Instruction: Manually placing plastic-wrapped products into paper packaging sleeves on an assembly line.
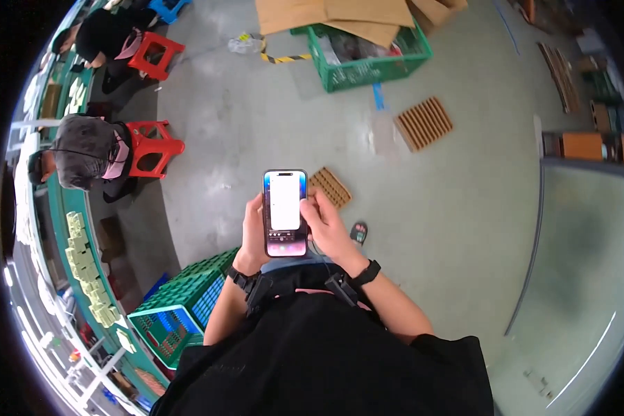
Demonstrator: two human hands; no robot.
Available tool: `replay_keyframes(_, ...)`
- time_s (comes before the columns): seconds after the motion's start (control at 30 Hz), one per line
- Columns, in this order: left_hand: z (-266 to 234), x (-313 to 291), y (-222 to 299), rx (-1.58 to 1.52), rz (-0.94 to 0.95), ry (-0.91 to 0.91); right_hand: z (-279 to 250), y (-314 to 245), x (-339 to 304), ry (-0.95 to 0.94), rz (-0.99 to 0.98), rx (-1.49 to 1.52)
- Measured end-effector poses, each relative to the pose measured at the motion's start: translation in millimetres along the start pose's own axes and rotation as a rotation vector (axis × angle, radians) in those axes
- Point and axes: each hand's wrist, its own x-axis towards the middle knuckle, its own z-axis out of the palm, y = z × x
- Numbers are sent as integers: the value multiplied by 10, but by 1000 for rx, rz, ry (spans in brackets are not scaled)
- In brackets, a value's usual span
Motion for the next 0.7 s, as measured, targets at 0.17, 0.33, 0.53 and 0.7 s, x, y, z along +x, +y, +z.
replay_keyframes(0.17, -816, 1288, 1186, -38, 76, -159, 400, -416, 1870, -133, -180, -327)
replay_keyframes(0.33, -1190, 2203, 3046, -118, 175, 44, 1066, -1064, 4033, -244, 81, -217)
replay_keyframes(0.53, -703, 2731, 5419, -127, 232, -45, 2401, -2597, 5517, -381, -12, -371)
replay_keyframes(0.7, -586, 3547, 7155, -147, 286, 6, 3034, -3399, 7248, -497, -54, -336)
